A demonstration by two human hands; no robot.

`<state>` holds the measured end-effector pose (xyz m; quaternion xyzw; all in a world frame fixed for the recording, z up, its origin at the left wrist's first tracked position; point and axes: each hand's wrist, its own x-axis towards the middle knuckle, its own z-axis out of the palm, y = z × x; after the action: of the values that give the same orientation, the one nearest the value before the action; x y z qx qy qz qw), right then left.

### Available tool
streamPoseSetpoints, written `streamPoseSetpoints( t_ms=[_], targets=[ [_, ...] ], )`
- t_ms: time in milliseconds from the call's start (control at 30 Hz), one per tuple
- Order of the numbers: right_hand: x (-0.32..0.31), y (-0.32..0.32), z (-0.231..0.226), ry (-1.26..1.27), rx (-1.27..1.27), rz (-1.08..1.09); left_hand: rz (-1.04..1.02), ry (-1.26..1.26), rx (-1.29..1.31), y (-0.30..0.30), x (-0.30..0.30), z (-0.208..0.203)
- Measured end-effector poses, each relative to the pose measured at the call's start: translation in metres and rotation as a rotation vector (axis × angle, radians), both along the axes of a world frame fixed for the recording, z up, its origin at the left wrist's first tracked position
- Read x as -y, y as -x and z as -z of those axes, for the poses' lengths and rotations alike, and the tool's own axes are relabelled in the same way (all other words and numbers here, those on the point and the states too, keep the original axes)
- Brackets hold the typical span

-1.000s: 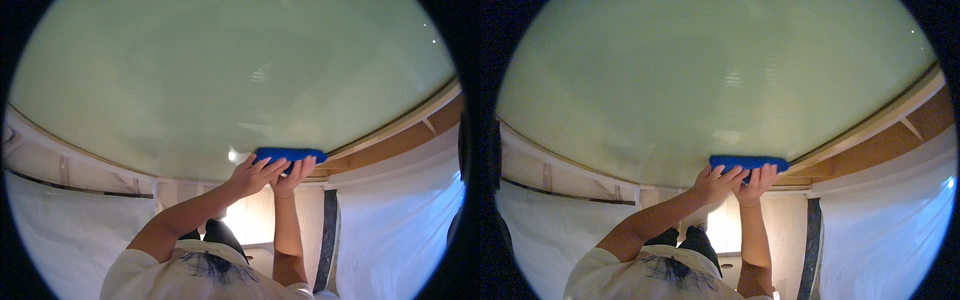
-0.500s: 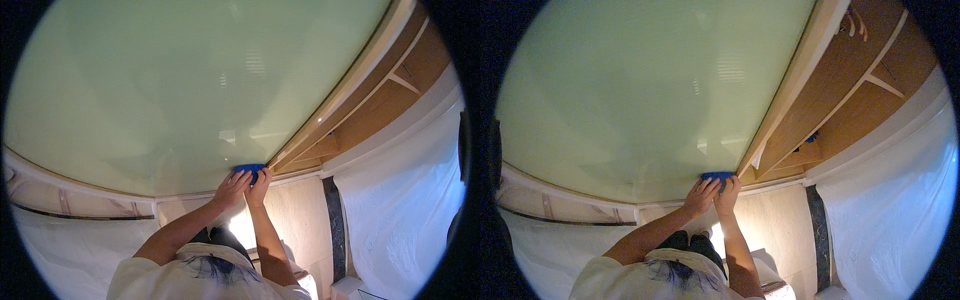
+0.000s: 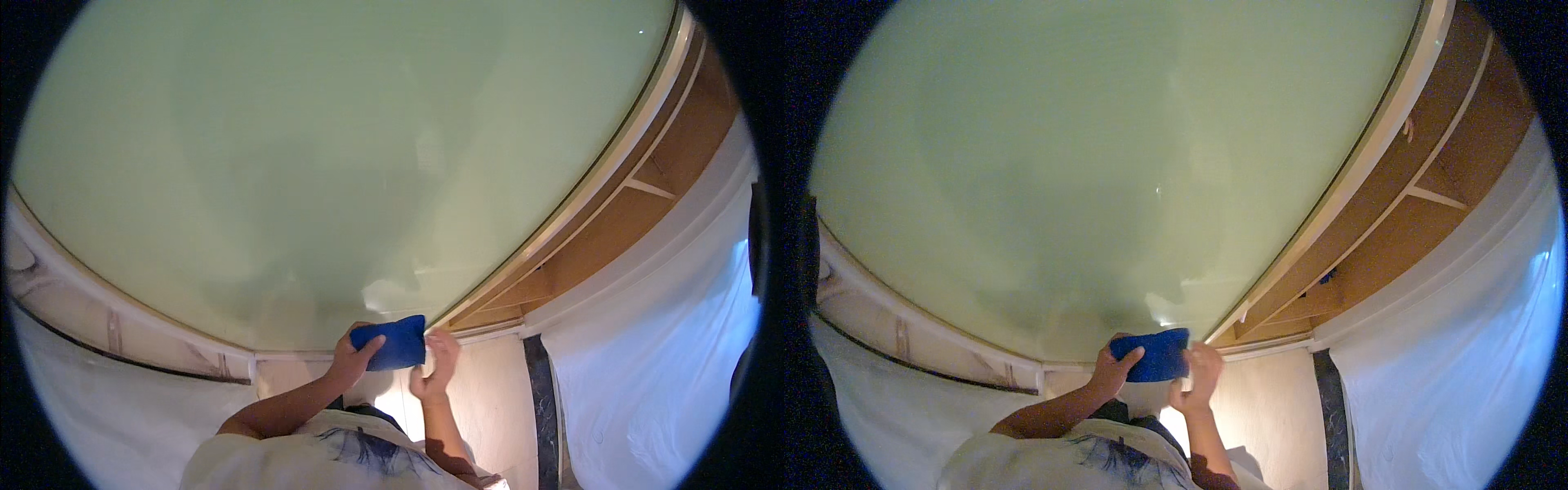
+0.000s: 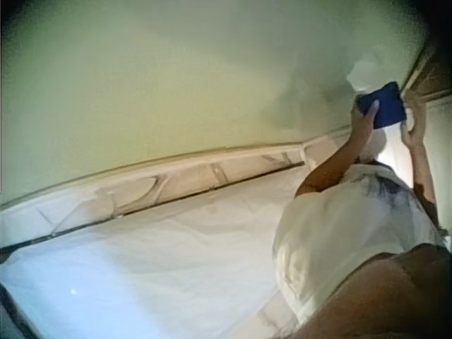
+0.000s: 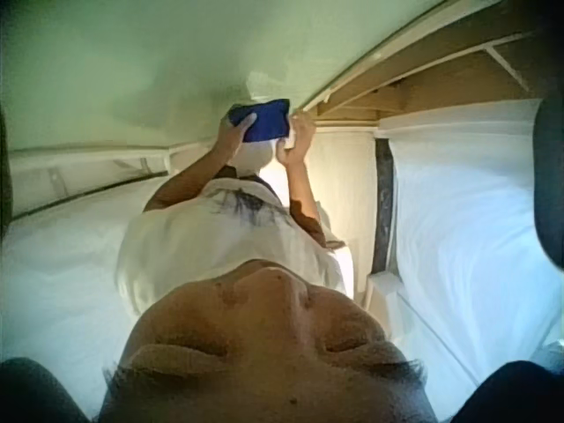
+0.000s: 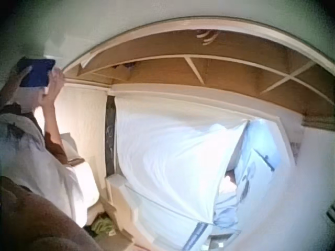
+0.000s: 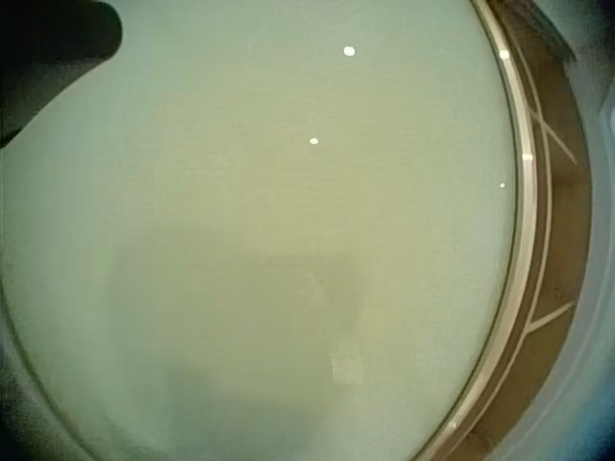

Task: The person wipes several wooden hangers with a blue cloth and places them into a closet. Then the person wipes the inside of the closet door with the same cloth.

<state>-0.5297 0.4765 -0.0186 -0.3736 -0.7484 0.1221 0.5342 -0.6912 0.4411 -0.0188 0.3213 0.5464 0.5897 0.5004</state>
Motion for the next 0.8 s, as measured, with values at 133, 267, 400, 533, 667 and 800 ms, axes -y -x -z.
streamPoseSetpoints(
  t_ms=[133,267,400,533,667,800],
  targets=[
    [-0.057,-0.007,-0.026,-0.051,-0.251,0.406,0.145,-0.106,-0.247,0.008,-0.004,-0.041],
    [-0.106,-0.002,-0.048,0.150,-0.421,0.437,0.281,-0.385,-0.712,0.009,-0.028,-0.072],
    [-0.100,0.028,-0.039,0.038,-0.442,0.532,0.359,-0.485,-0.787,0.010,-0.036,-0.098],
    [-0.094,0.030,-0.018,0.087,-0.402,0.564,0.423,-0.525,-0.861,-0.013,-0.055,-0.100],
    [-0.092,0.022,-0.004,0.152,-0.331,0.549,0.498,-0.582,-0.840,-0.028,-0.069,-0.094],
    [-0.081,0.020,-0.008,0.173,-0.327,0.507,0.423,-0.644,-0.910,-0.036,-0.068,-0.090]
  ],
)
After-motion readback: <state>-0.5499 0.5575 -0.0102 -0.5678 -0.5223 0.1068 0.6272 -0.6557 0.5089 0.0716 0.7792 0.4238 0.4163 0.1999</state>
